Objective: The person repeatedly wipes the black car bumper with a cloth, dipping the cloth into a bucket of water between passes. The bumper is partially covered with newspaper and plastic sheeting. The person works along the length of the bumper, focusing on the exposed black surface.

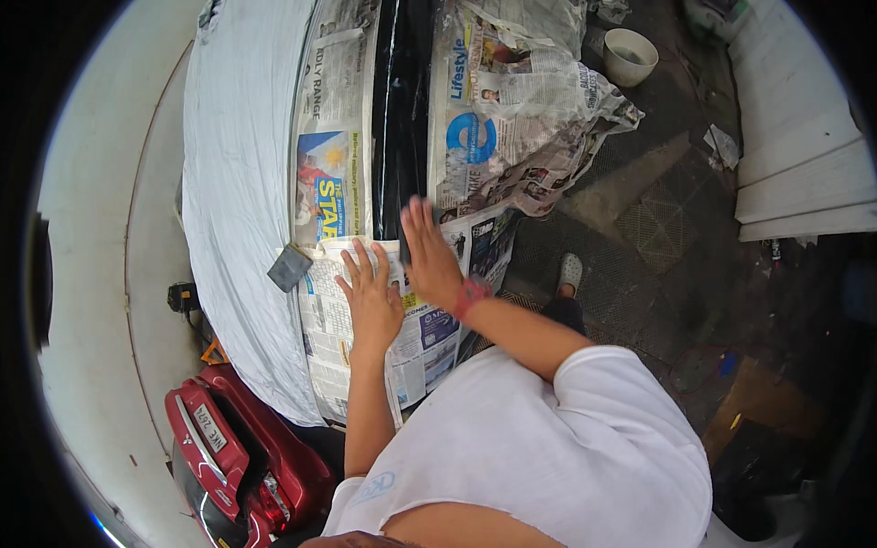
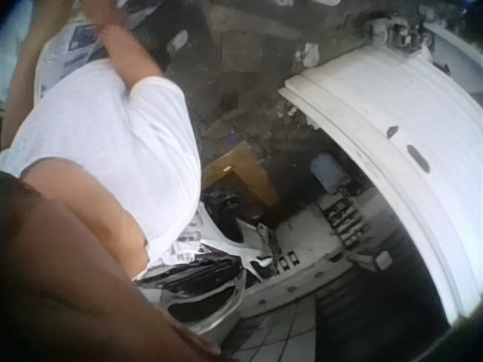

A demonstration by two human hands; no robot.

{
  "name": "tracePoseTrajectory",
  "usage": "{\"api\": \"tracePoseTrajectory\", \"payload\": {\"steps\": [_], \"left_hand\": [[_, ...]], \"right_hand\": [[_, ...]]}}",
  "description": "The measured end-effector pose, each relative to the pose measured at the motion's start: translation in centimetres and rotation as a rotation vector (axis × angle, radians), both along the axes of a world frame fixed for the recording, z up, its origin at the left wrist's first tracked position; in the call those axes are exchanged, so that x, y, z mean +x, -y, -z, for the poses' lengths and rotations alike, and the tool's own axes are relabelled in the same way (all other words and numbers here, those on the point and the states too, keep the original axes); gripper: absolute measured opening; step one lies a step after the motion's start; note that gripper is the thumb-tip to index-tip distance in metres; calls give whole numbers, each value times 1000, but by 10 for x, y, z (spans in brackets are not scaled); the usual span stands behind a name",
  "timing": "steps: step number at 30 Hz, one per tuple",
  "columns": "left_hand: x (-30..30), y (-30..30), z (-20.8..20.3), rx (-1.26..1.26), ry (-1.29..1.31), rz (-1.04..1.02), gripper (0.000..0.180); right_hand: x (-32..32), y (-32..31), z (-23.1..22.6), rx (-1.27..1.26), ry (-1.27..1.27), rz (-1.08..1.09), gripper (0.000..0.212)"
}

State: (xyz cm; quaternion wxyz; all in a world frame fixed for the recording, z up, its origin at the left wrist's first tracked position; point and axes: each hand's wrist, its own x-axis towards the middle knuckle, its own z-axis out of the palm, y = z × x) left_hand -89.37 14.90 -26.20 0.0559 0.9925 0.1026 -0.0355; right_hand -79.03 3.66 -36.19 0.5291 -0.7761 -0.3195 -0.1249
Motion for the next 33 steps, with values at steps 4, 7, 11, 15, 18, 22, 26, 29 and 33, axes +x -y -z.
{"api": "tracePoseTrajectory", "payload": {"steps": [4, 7, 11, 15, 18, 22, 26, 29, 33], "left_hand": [[5, -11, -8, 9, -17, 31, 86], [10, -12, -14, -13, -31, 46, 82], [7, -8, -17, -15, -55, 47, 78], [15, -6, -23, -13, -50, 50, 73], [15, -6, -22, 5, -50, 50, 71], [18, -4, -24, 29, -45, 72, 70], [20, -6, -18, 44, -32, 86, 72], [20, -3, -27, 53, -55, 86, 71], [18, -5, -23, 52, -61, 96, 71]], "right_hand": [[24, -2, -1, 10, 37, 8, 89], [130, -13, -82, 27, 106, 173, 87], [129, -20, -91, 8, 80, 216, 93], [33, -10, -24, 12, 16, 73, 98], [88, -10, -57, 26, 52, 157, 89], [214, -12, -121, 68, 69, 350, 82], [132, -9, -88, -23, 50, 213, 96], [76, -3, -50, -15, 39, 86, 96], [206, -8, -122, 34, 140, 310, 81]]}}
